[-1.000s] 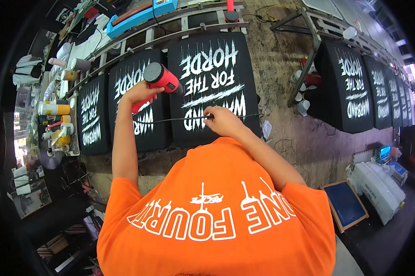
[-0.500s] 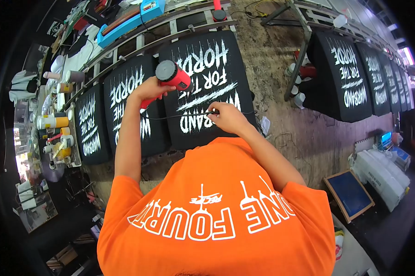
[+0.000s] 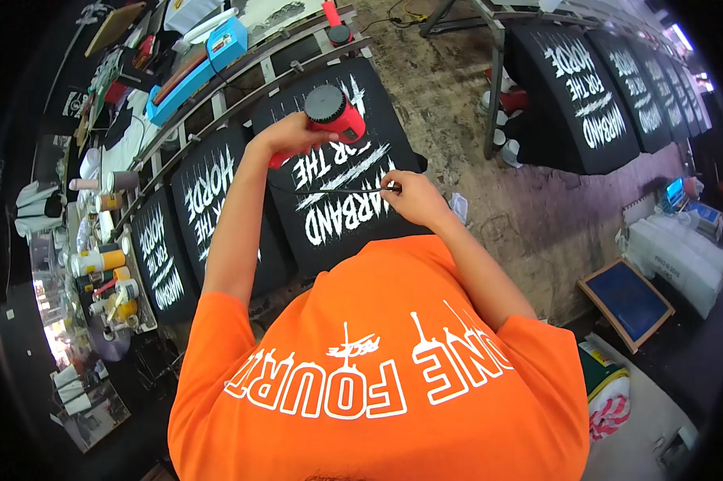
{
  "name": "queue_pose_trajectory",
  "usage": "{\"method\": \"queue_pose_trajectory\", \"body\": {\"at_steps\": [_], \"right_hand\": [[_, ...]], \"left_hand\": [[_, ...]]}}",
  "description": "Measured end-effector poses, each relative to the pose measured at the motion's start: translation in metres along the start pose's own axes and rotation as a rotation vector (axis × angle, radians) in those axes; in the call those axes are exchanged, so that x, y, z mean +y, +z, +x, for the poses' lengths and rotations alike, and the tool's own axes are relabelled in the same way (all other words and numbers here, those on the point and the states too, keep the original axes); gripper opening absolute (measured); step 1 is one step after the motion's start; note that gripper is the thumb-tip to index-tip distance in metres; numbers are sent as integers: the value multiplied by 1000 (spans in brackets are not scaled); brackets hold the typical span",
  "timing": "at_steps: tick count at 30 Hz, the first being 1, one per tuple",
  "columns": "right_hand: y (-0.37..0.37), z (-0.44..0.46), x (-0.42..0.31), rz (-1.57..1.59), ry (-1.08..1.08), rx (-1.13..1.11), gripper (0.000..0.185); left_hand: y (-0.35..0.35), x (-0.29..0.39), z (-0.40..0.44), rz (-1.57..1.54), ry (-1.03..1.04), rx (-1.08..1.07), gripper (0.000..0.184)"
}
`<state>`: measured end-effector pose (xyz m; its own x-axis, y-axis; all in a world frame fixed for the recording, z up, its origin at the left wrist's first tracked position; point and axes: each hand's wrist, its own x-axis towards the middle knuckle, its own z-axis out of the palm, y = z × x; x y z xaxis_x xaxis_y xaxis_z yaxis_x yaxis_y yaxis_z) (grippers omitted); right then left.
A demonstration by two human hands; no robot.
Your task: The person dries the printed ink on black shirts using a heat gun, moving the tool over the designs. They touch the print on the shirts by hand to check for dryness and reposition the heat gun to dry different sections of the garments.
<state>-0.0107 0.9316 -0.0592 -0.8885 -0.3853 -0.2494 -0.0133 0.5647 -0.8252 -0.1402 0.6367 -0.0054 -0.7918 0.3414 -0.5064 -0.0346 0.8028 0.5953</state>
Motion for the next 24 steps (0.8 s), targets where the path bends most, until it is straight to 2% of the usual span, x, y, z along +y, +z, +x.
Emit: {"method": "queue_pose_trajectory", "body": {"at_steps": [7,9,10,12,15,17,19,20,23,24], "right_hand": [[-7,-4,10,23,24,60,27],[-7,-6,12,12,38,45,27],[-6,-7,12,13,41,47,27],[-5,-7,11,8,17,53,27],[-7,-6,2,-17,-9,51,26],[-1,-2,0,1,-31,50,26],[6,1,-4,13,-54,50,26],[9,3,-9,20,-59,12,26],[23,8,-16,38,-100,-43,25],[28,10,-20,8,-114,-76,25]], "left_hand": [[3,42,19,59,39,-82,59],[6,46,21,84,173,-23,59],[6,47,22,85,174,-25,59],[2,48,24,59,47,-97,58],[1,35,22,141,115,-39,59],[-2,22,13,112,89,-31,60],[-11,12,2,129,-90,-98,60],[-9,4,-6,74,-40,-72,57],[-12,-7,-30,113,-47,-22,55],[-12,-16,-36,41,-53,-19,54]]}}
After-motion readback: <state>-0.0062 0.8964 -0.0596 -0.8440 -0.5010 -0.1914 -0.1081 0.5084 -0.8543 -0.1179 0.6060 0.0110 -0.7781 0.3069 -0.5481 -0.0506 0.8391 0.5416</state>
